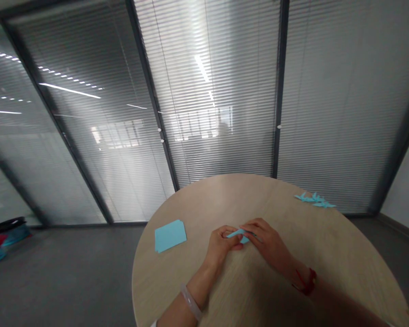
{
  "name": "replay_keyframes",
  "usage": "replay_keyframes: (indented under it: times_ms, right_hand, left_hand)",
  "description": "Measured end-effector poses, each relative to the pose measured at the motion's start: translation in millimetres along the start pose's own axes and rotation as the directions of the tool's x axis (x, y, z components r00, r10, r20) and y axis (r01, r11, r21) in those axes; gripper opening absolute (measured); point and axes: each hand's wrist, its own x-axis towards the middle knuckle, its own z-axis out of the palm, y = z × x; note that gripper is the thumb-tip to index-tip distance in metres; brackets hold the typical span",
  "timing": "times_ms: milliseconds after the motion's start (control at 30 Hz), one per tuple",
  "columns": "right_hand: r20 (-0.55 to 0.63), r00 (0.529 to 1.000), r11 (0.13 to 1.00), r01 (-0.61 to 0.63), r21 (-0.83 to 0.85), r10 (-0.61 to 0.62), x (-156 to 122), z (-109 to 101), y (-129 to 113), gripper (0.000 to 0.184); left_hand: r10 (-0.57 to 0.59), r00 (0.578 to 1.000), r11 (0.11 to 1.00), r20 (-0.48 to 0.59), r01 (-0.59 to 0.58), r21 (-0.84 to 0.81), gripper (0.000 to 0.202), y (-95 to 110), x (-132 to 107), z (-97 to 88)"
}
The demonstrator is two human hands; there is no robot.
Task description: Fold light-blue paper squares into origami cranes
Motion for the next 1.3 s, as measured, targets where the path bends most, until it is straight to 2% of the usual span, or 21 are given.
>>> replay_keyframes:
  times_ms: [233, 433, 733, 1300]
  right_hand:
    - [-0.040, 0.996, 0.994, 0.083, -0.075, -0.086, 1, -2, -2, 0.025]
    - [-0.047, 0.995, 0.994, 0.081, -0.072, -0.085, 1, -3, -1, 0.025]
    - [-0.010, 0.995, 0.994, 0.097, -0.042, -0.097, 5, -9, -6, 0.030]
    - [0.091, 0.987, 0.991, 0.131, 0.031, -0.133, 5, -14, -1, 0.027]
  left_hand:
    - [-0.027, 1.000, 0.999, 0.013, 0.027, -0.046, 0.047, -2, 0, -1.9]
    - [-0.044, 0.999, 0.998, 0.007, 0.044, -0.044, 0.048, -1, 0, -1.1]
    - [-0.041, 0.999, 0.999, 0.032, 0.040, 0.025, 0.036, 2, -4, 0.4]
    - [-0.055, 0.996, 0.996, 0.070, 0.060, -0.059, 0.031, 9, -6, -1.2]
